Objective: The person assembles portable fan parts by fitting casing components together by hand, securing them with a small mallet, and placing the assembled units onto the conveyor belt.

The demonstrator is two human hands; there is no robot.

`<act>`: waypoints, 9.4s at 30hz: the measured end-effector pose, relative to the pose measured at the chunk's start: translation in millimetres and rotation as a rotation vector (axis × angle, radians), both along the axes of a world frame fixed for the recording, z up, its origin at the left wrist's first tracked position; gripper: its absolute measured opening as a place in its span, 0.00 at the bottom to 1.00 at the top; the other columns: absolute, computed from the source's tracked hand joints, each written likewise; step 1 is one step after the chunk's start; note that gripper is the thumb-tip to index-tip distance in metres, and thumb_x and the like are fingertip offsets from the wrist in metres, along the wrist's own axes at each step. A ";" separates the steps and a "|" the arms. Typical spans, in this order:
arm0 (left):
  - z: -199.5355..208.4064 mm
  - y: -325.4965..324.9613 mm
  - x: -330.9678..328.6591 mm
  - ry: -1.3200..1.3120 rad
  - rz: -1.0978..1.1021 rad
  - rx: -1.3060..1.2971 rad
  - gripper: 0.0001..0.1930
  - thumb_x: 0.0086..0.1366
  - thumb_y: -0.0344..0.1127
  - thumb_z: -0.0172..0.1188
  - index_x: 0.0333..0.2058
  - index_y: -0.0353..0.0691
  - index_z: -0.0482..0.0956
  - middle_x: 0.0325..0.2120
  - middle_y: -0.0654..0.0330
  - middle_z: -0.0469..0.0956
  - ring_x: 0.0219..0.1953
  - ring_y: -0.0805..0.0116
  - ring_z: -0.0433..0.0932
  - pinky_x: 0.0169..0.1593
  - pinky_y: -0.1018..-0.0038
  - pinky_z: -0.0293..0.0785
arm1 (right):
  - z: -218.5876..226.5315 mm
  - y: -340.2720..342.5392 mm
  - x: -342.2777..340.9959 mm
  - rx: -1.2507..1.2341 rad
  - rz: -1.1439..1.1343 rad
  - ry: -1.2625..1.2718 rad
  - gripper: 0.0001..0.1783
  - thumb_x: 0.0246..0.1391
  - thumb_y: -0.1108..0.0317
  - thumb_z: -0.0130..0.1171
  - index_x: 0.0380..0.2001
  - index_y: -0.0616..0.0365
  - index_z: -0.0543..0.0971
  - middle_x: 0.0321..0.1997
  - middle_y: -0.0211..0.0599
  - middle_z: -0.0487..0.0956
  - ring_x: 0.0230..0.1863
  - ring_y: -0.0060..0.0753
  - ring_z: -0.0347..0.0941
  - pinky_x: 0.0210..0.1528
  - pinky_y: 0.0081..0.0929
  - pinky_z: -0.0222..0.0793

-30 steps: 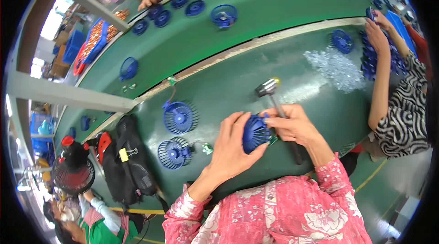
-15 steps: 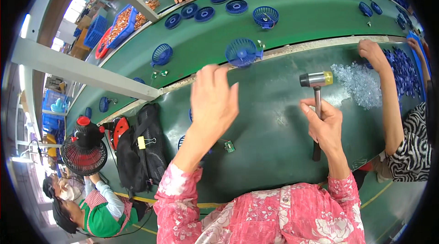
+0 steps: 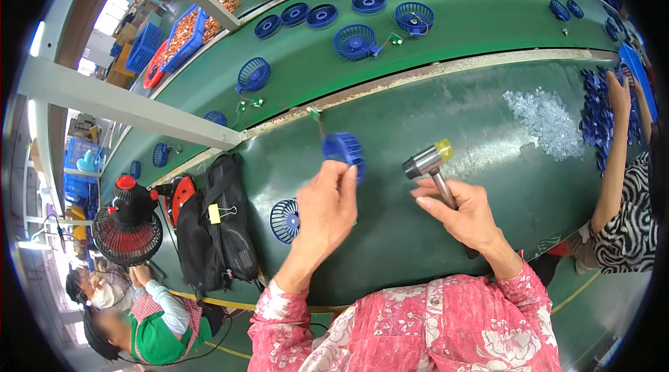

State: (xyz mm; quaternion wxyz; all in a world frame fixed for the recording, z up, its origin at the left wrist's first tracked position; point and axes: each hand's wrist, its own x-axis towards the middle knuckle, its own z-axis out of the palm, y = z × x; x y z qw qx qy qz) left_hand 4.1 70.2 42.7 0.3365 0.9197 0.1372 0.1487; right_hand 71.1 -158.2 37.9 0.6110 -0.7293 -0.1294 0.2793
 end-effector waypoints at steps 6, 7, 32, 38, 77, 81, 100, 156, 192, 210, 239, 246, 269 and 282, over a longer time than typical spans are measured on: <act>-5.9 -45.1 7.7 -0.075 -0.097 -0.794 0.09 0.73 0.35 0.51 0.40 0.35 0.72 0.26 0.62 0.76 0.26 0.76 0.75 0.29 0.74 0.75 | 2.1 4.7 -9.1 -0.057 0.036 -0.431 0.30 0.49 0.64 0.72 0.54 0.63 0.76 0.25 0.31 0.77 0.23 0.14 0.63 0.26 0.22 0.64; -6.9 -49.6 8.5 -0.085 -0.132 -0.979 0.09 0.74 0.35 0.49 0.41 0.34 0.71 0.29 0.61 0.76 0.28 0.75 0.76 0.30 0.74 0.76 | 5.7 4.8 -9.8 -0.071 0.032 -0.402 0.31 0.49 0.64 0.72 0.55 0.63 0.75 0.25 0.32 0.77 0.23 0.15 0.64 0.26 0.22 0.64; -3.3 -48.1 -3.4 0.438 -0.306 -1.504 0.32 0.73 0.44 0.50 0.63 0.26 0.50 0.38 0.41 0.80 0.25 0.66 0.81 0.27 0.74 0.80 | 3.6 -14.2 58.5 0.119 -0.090 0.063 0.19 0.62 0.60 0.58 0.47 0.66 0.77 0.19 0.23 0.72 0.11 0.11 0.60 0.12 0.16 0.51; -11.8 -57.2 -3.4 0.407 -0.301 -1.431 0.29 0.71 0.33 0.53 0.62 0.25 0.50 0.35 0.45 0.81 0.29 0.65 0.81 0.33 0.72 0.81 | 0.5 -6.7 59.8 0.102 -0.230 -0.052 0.15 0.62 0.63 0.55 0.42 0.67 0.79 0.21 0.20 0.71 0.17 0.09 0.59 0.16 0.17 0.51; -23.2 -72.4 17.9 0.033 -0.088 -1.697 0.21 0.71 0.40 0.53 0.56 0.30 0.69 0.48 0.43 0.77 0.23 0.74 0.73 0.24 0.80 0.72 | 7.9 -7.9 4.0 -0.005 0.020 0.007 0.09 0.57 0.69 0.62 0.36 0.65 0.81 0.20 0.26 0.74 0.24 0.12 0.67 0.24 0.20 0.64; -22.1 -68.2 13.0 0.068 -0.094 -1.693 0.18 0.71 0.37 0.53 0.52 0.29 0.72 0.41 0.44 0.80 0.22 0.73 0.74 0.22 0.77 0.74 | 13.0 -10.4 2.7 -0.026 0.034 -0.014 0.08 0.55 0.70 0.63 0.35 0.65 0.80 0.20 0.28 0.74 0.24 0.15 0.68 0.25 0.22 0.66; -18.3 -62.4 17.1 0.138 -0.201 -1.557 0.18 0.72 0.37 0.52 0.53 0.31 0.66 0.36 0.41 0.80 0.22 0.67 0.80 0.21 0.73 0.79 | 22.8 -23.9 9.2 -0.198 0.076 -0.371 0.09 0.51 0.73 0.61 0.29 0.65 0.71 0.25 0.49 0.76 0.25 0.52 0.74 0.27 0.39 0.67; -42.0 -69.6 -4.0 -0.088 -0.434 0.392 0.25 0.56 0.31 0.66 0.53 0.39 0.74 0.55 0.46 0.67 0.57 0.45 0.67 0.54 0.54 0.66 | 2.9 -40.5 42.7 -0.282 -0.199 -0.386 0.15 0.64 0.68 0.54 0.50 0.63 0.75 0.25 0.38 0.73 0.24 0.29 0.67 0.27 0.28 0.64; -31.6 -76.4 -4.4 0.058 -0.319 0.272 0.42 0.49 0.44 0.73 0.59 0.36 0.63 0.58 0.43 0.62 0.54 0.43 0.65 0.56 0.54 0.62 | -48.8 -93.1 117.9 -0.736 -0.519 -0.571 0.11 0.55 0.68 0.59 0.33 0.69 0.75 0.27 0.65 0.77 0.33 0.67 0.75 0.35 0.52 0.67; -32.6 -72.2 -4.6 -0.052 -0.419 -0.093 0.42 0.48 0.35 0.74 0.60 0.38 0.60 0.58 0.46 0.62 0.56 0.44 0.65 0.58 0.56 0.66 | -26.6 -48.0 42.3 0.445 -0.098 0.745 0.11 0.63 0.69 0.56 0.40 0.68 0.78 0.28 0.32 0.77 0.08 0.07 0.53 0.07 0.12 0.47; -27.0 -64.2 -2.9 0.090 -0.575 -0.473 0.40 0.50 0.28 0.68 0.63 0.37 0.62 0.62 0.50 0.62 0.63 0.53 0.65 0.64 0.63 0.63 | 2.9 -40.3 28.9 0.324 -0.034 0.646 0.08 0.57 0.70 0.65 0.34 0.65 0.79 0.15 0.26 0.70 0.08 0.11 0.56 0.08 0.16 0.45; 8.5 -85.9 -24.4 -0.171 -0.290 -0.238 0.21 0.48 0.29 0.69 0.42 0.38 0.73 0.38 0.57 0.76 0.30 0.71 0.72 0.33 0.74 0.66 | 11.1 -33.2 8.7 0.242 -0.083 0.519 0.08 0.56 0.69 0.65 0.32 0.64 0.78 0.15 0.23 0.70 0.09 0.09 0.55 0.09 0.15 0.44; 7.7 -93.0 -24.7 -0.157 -0.247 0.017 0.23 0.54 0.34 0.70 0.46 0.36 0.72 0.25 0.59 0.74 0.25 0.64 0.72 0.28 0.69 0.68 | 19.9 -27.0 -3.2 0.082 -0.082 0.342 0.08 0.56 0.66 0.66 0.31 0.61 0.80 0.19 0.21 0.72 0.16 0.08 0.60 0.15 0.14 0.51; -20.5 -86.3 -10.4 -0.502 -0.378 0.335 0.16 0.51 0.28 0.68 0.39 0.29 0.81 0.30 0.57 0.74 0.25 0.62 0.72 0.26 0.72 0.69 | 13.0 -27.4 -8.9 0.239 -0.159 0.453 0.10 0.59 0.67 0.64 0.37 0.64 0.82 0.19 0.23 0.72 0.13 0.08 0.58 0.12 0.14 0.46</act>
